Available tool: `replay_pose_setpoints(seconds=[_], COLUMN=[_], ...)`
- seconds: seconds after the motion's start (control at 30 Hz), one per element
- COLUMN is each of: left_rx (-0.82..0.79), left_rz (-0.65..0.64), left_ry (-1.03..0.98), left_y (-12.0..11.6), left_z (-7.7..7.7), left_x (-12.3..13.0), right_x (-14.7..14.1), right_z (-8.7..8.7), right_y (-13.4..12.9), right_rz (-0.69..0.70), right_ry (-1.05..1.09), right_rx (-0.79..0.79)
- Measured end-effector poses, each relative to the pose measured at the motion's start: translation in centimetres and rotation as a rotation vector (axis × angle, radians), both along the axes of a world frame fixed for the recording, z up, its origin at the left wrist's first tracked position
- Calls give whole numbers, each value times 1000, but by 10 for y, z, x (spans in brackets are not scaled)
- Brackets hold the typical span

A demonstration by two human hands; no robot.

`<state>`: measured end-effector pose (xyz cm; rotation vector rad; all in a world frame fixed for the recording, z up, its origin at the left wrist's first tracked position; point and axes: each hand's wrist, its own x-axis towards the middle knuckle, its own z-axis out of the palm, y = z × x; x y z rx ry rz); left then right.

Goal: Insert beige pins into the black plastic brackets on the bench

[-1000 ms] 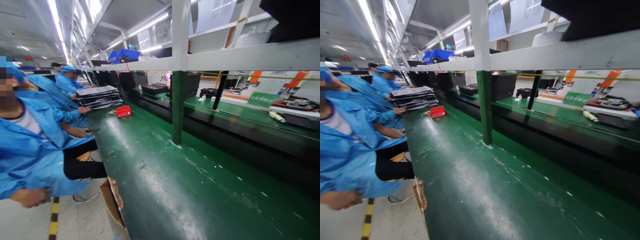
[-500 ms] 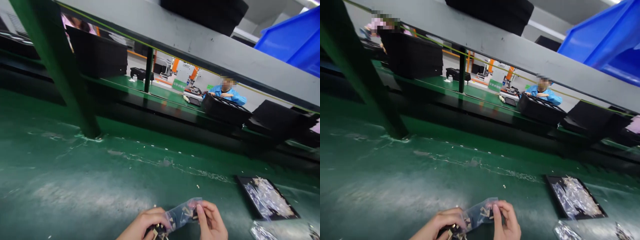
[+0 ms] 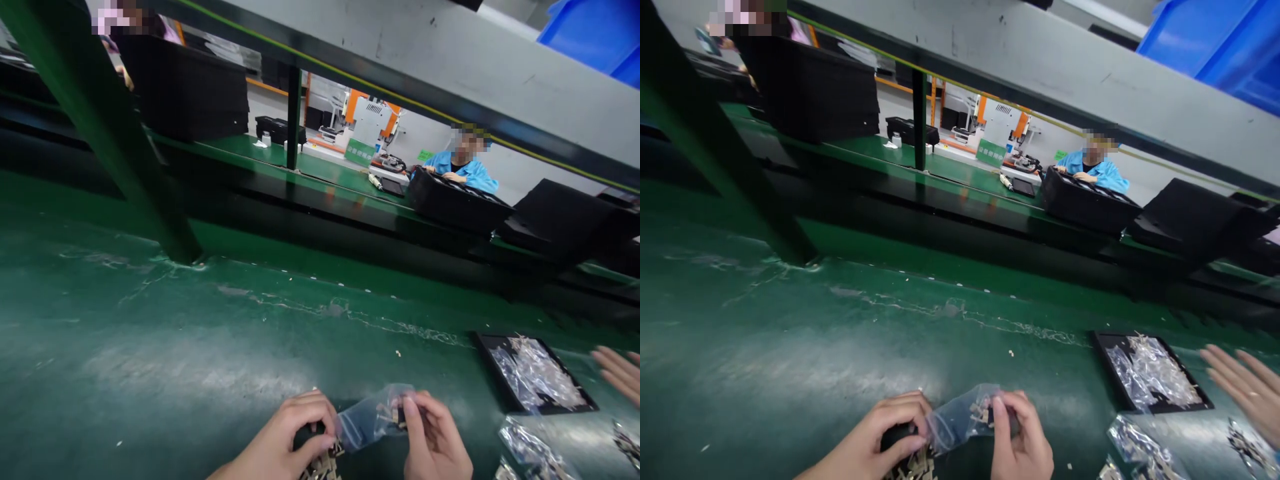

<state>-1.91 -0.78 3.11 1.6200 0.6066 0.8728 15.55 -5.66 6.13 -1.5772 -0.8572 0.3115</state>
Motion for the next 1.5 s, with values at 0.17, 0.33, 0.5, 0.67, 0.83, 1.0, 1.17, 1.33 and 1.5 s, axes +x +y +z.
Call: replay_pose_setpoints(seconds=[0.17,0.33,0.5,0.67,0.83,1.0,1.17,1.33,1.5], left_rx=[17,-58,-44,25,49,-80,-137,-192,-220], left_rz=[-8,114,187,84,-47,132,184,28,2], left_ry=[-45,-33,-54,19,79,114,85,146,102], left_y=[-5,-11,-12,-11,-13,-11,-9,-13,-17], left_z=[1,-1,-4,2,2,-4,-2,-2,-5], left_x=[1,-1,-4,-10,-7,1,1,0,5], right_x=[-6,-1,7,3,-10,-21,-16,-19,-31], right_z=[-8,-17,-25,-28,-32,-30,-31,-35,-28], right_y=[8,10,12,11,6,5,7,2,0], right_rz=[90,152,177,245,368,481,436,412,322], right_ry=[144,200,231,253,228,256,154,141,35], right_rx=[-28,-67,-111,-143,-205,-227,-224,-217,-186])
